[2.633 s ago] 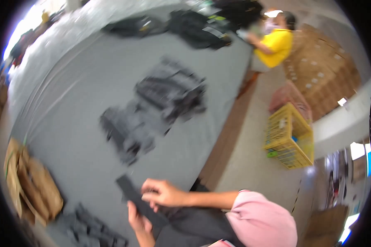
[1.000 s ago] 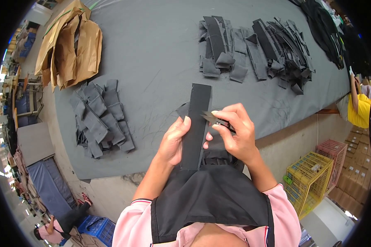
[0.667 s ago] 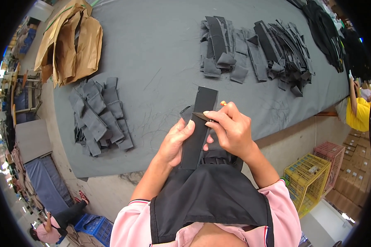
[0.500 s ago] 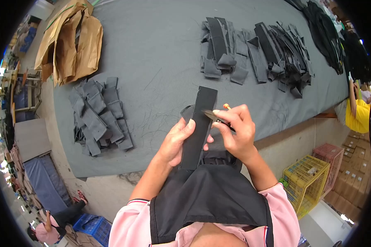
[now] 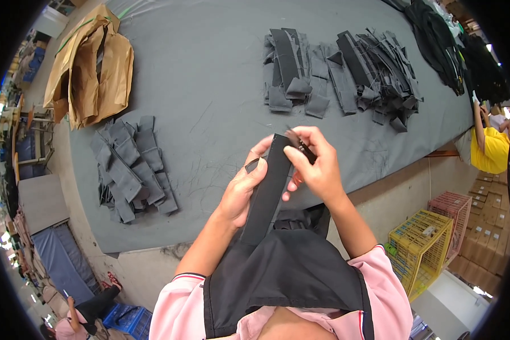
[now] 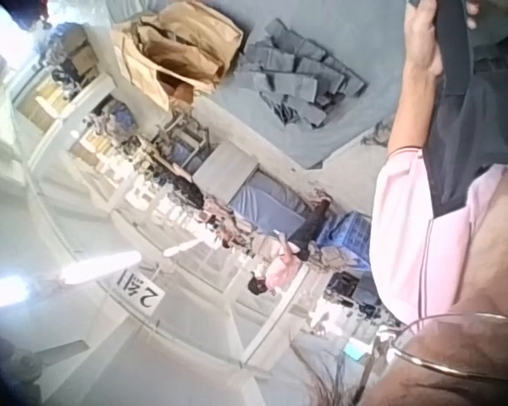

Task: Trimming excess threads and shaping black fabric strips using small scissors.

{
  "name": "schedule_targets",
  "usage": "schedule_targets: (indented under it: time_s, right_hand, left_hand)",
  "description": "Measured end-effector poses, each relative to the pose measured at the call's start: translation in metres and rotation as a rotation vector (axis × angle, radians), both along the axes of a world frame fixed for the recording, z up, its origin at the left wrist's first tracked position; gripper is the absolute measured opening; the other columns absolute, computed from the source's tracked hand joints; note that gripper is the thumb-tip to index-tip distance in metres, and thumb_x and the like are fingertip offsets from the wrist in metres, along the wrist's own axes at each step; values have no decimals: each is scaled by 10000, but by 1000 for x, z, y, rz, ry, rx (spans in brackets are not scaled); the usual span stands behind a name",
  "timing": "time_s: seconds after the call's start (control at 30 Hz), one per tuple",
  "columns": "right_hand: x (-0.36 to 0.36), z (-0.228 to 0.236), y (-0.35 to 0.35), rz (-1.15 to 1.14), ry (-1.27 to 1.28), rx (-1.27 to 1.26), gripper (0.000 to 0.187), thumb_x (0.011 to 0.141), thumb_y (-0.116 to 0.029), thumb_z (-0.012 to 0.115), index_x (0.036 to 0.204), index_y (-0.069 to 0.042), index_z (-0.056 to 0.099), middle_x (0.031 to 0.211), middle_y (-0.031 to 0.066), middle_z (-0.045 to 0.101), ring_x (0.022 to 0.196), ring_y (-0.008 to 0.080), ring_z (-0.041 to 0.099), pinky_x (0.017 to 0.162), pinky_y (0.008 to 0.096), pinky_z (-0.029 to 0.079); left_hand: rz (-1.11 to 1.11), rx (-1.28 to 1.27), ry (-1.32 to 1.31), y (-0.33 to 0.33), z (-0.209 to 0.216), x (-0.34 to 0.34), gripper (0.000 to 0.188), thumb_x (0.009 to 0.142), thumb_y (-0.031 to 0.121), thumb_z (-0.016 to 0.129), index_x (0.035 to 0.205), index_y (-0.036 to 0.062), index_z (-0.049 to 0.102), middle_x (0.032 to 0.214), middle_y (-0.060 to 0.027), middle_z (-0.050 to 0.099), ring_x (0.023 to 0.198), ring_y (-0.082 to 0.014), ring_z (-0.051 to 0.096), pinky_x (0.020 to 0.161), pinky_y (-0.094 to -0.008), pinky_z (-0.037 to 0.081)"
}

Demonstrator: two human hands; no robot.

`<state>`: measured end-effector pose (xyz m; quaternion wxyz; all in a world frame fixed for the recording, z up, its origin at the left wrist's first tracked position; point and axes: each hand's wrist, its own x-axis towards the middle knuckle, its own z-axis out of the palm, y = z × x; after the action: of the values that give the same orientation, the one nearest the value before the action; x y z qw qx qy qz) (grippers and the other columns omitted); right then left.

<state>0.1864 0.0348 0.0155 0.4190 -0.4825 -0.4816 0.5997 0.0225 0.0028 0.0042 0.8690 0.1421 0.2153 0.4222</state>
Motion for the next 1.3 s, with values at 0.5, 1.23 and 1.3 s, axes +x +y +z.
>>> schedule_targets:
  time_s: [0.5, 1.23, 1.3]
  right_hand:
    - [-5, -8, -6, -222, -336, 485, 279, 776, -20, 647, 1040, -54, 563, 841, 62, 531, 635, 207, 589, 555, 298, 474]
    - [49, 41, 43, 621, -629, 908, 259, 649, -57, 708, 904, -80, 672, 737, 53, 583, 672, 242, 564, 578, 339, 440]
    - [51, 38, 40, 619, -638, 902, 253, 647, -56, 710, 897, -79, 676, 725, 56, 581, 669, 240, 567, 580, 340, 443]
  left_hand:
    - [80, -40, 261, 1, 7, 10, 598, 919, 339, 548, 1387, 50, 317, 1105, -66, 565, 865, -134, 584, 721, -270, 497]
    - [-344, -57, 321, 8, 19, -27, 552, 923, 302, 546, 1336, -19, 371, 1035, -177, 599, 705, -161, 602, 611, -255, 506]
    - [-343, -58, 294, 7, 17, -27, 560, 915, 307, 558, 1335, -16, 375, 1036, -176, 599, 702, -157, 602, 610, -252, 507]
